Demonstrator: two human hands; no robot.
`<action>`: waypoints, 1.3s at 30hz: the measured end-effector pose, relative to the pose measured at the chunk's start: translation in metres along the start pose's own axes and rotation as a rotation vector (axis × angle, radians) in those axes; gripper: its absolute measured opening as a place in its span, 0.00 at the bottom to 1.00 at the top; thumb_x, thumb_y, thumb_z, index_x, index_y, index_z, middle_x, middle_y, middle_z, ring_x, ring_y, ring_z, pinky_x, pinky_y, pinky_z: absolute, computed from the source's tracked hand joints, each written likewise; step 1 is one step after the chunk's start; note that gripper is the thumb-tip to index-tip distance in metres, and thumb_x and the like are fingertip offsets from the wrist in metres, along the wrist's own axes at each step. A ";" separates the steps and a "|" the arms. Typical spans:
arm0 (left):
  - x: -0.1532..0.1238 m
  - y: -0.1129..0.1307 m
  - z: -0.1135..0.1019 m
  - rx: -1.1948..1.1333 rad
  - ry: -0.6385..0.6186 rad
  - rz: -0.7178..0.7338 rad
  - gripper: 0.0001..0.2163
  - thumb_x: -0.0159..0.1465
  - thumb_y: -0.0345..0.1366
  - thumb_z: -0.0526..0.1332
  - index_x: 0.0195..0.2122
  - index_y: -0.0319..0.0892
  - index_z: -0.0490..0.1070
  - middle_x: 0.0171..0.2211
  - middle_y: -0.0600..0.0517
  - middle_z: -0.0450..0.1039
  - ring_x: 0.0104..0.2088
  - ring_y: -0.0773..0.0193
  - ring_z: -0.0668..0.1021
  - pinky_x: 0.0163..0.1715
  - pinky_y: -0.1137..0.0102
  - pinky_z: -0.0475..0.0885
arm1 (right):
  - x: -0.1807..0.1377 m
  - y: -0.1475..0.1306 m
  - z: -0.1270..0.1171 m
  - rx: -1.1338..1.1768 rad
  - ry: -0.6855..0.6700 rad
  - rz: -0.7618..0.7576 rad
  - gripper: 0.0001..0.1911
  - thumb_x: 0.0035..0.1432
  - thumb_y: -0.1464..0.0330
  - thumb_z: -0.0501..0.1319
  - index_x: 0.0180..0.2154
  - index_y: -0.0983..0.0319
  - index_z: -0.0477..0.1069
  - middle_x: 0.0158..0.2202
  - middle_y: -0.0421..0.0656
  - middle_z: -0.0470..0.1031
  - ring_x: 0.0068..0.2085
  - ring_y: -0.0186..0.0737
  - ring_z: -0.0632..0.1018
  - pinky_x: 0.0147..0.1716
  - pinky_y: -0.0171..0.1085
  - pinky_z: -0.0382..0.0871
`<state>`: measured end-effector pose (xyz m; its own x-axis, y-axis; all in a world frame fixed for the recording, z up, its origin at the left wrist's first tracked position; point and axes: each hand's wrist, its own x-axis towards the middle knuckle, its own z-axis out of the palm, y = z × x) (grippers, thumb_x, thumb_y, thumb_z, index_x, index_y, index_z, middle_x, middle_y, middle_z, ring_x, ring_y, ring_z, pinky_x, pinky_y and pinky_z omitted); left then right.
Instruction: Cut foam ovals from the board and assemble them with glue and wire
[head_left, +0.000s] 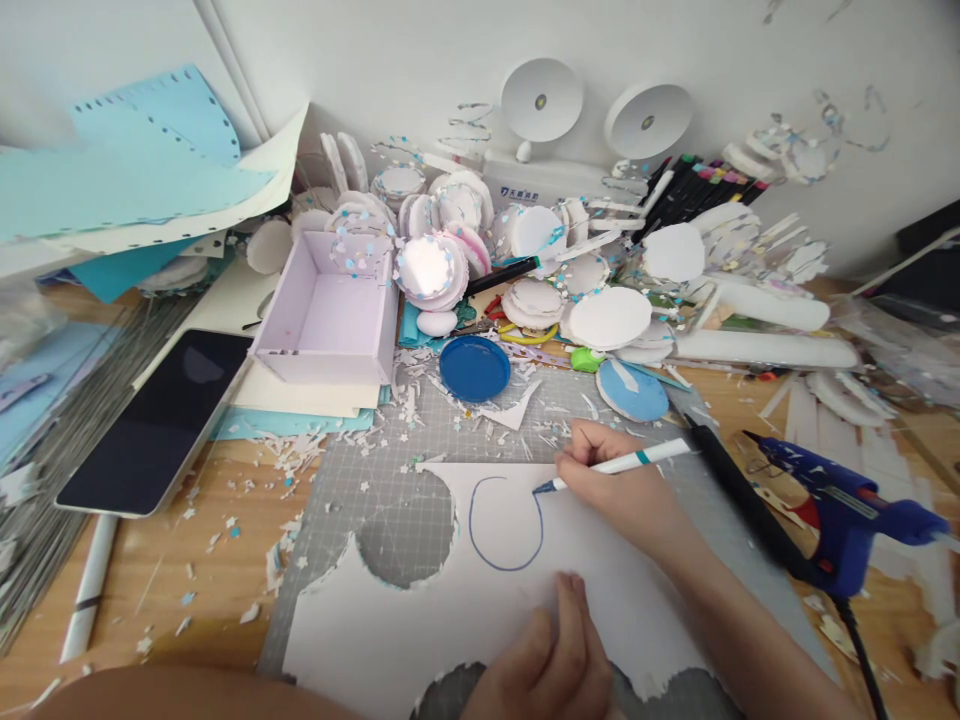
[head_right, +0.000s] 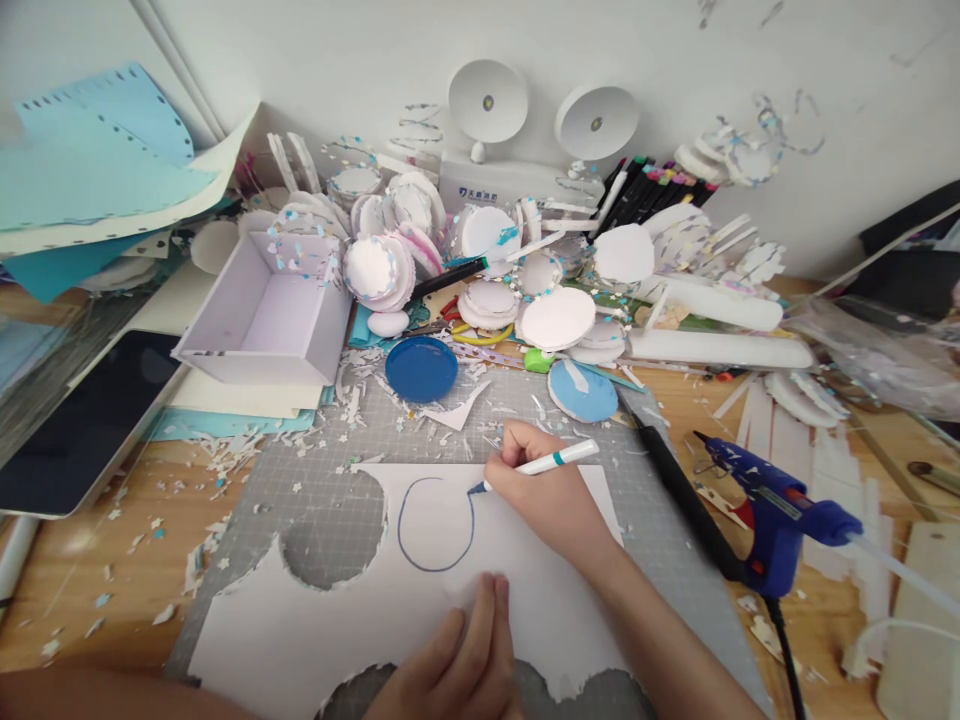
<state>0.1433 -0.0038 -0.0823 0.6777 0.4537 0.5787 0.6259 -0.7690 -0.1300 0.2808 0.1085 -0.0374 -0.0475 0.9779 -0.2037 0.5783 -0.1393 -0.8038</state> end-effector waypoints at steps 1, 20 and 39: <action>0.000 0.000 0.000 0.000 -0.005 0.000 0.15 0.69 0.36 0.49 0.28 0.41 0.71 0.37 0.52 0.81 0.42 0.62 0.78 0.40 0.68 0.63 | 0.000 0.000 0.001 0.001 0.012 0.000 0.13 0.47 0.69 0.55 0.19 0.58 0.49 0.18 0.33 0.53 0.23 0.32 0.56 0.21 0.32 0.48; 0.000 -0.001 0.000 -0.009 -0.010 0.023 0.15 0.69 0.34 0.49 0.29 0.41 0.72 0.38 0.51 0.80 0.42 0.61 0.78 0.41 0.69 0.64 | -0.005 -0.001 0.023 0.163 0.175 -0.050 0.17 0.49 0.69 0.59 0.18 0.59 0.51 0.17 0.31 0.50 0.21 0.30 0.54 0.20 0.32 0.46; 0.010 -0.058 -0.049 -0.608 -0.434 -0.068 0.07 0.67 0.37 0.53 0.40 0.40 0.67 0.45 0.47 0.75 0.45 0.59 0.75 0.43 0.67 0.67 | -0.008 -0.009 0.001 0.824 0.088 -0.160 0.16 0.54 0.57 0.65 0.28 0.59 0.62 0.19 0.32 0.62 0.17 0.27 0.60 0.17 0.30 0.54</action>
<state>0.0943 0.0233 -0.0294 0.8155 0.5489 0.1835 0.4330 -0.7891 0.4357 0.2747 0.1018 -0.0292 0.0053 0.9993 -0.0360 -0.2109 -0.0341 -0.9769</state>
